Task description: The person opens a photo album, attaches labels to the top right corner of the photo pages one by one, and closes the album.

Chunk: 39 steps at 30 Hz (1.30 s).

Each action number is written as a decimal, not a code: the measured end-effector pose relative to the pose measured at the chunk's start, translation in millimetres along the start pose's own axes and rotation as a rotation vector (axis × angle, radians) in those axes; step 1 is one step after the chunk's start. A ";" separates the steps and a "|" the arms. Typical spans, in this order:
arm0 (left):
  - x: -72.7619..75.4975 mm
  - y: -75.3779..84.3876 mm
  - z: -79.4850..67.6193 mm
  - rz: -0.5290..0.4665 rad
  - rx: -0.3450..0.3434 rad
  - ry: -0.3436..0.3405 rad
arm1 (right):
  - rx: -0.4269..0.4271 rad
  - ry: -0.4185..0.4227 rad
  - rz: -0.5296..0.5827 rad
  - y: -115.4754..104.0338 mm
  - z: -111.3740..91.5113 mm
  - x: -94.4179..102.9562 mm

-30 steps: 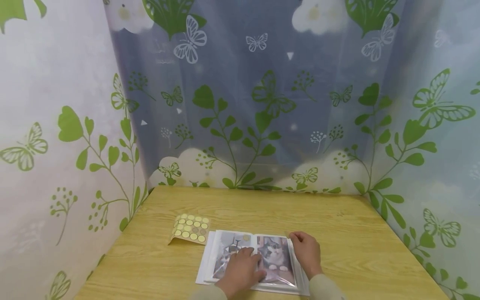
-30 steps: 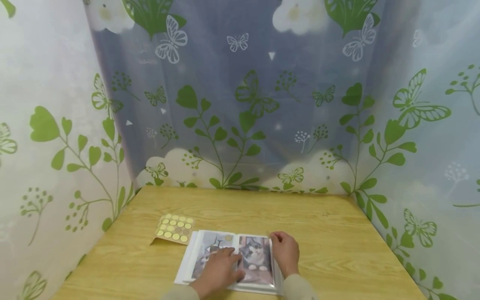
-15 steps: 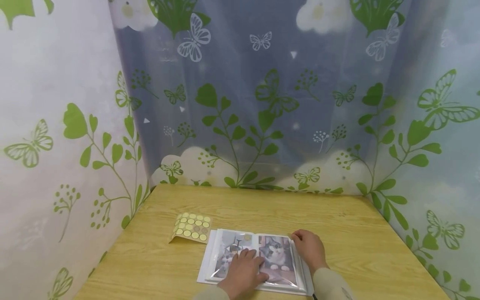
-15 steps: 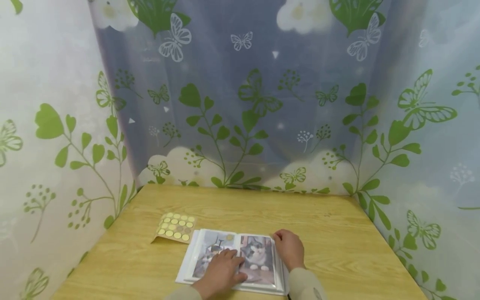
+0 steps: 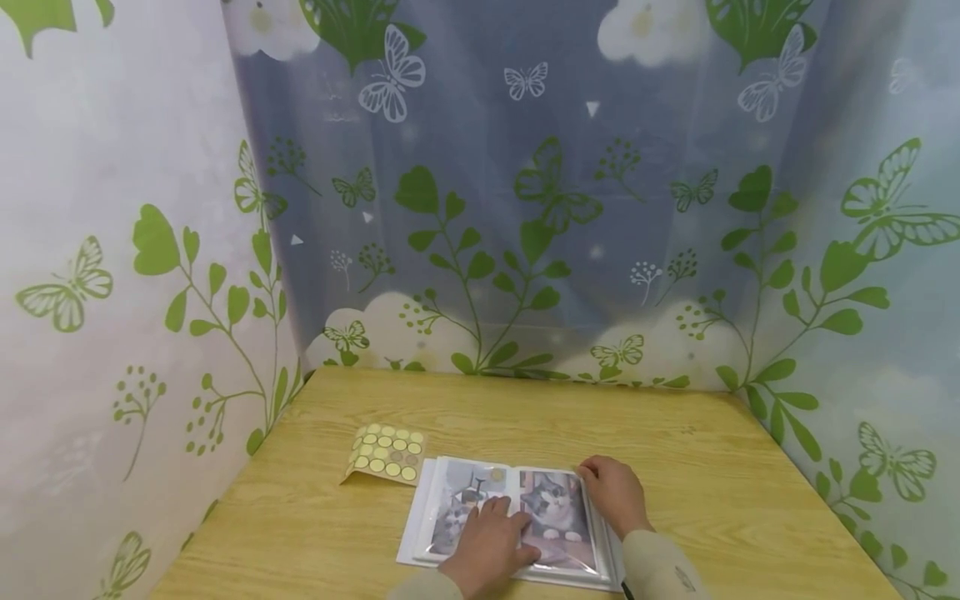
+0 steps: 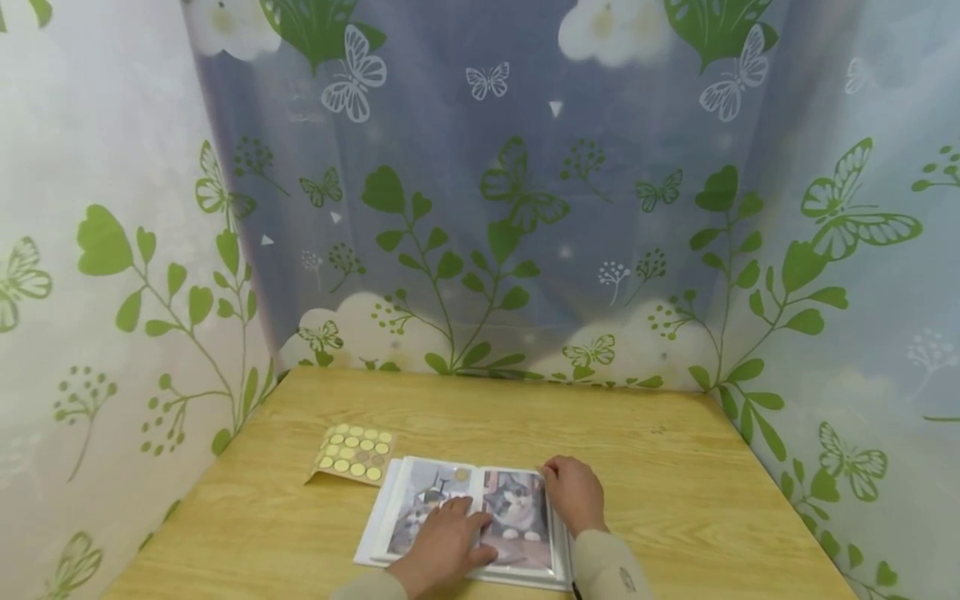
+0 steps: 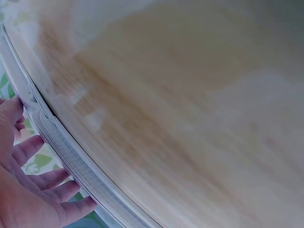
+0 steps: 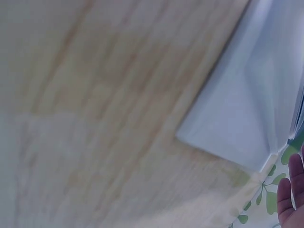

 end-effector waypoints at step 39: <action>-1.7 -1.1 1.9 0.026 0.013 -0.015 | 0.408 -0.055 -0.405 -31.4 -29.4 -21.5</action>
Point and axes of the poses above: each hand's wrist, its own z-axis towards the middle knuckle, its own x-axis out of the back of the hand, y = z × x, the point moved 7 cm from there along z, towards the middle knuckle, and after that the axes turned 9 degrees about y, right-handed, at the moved point
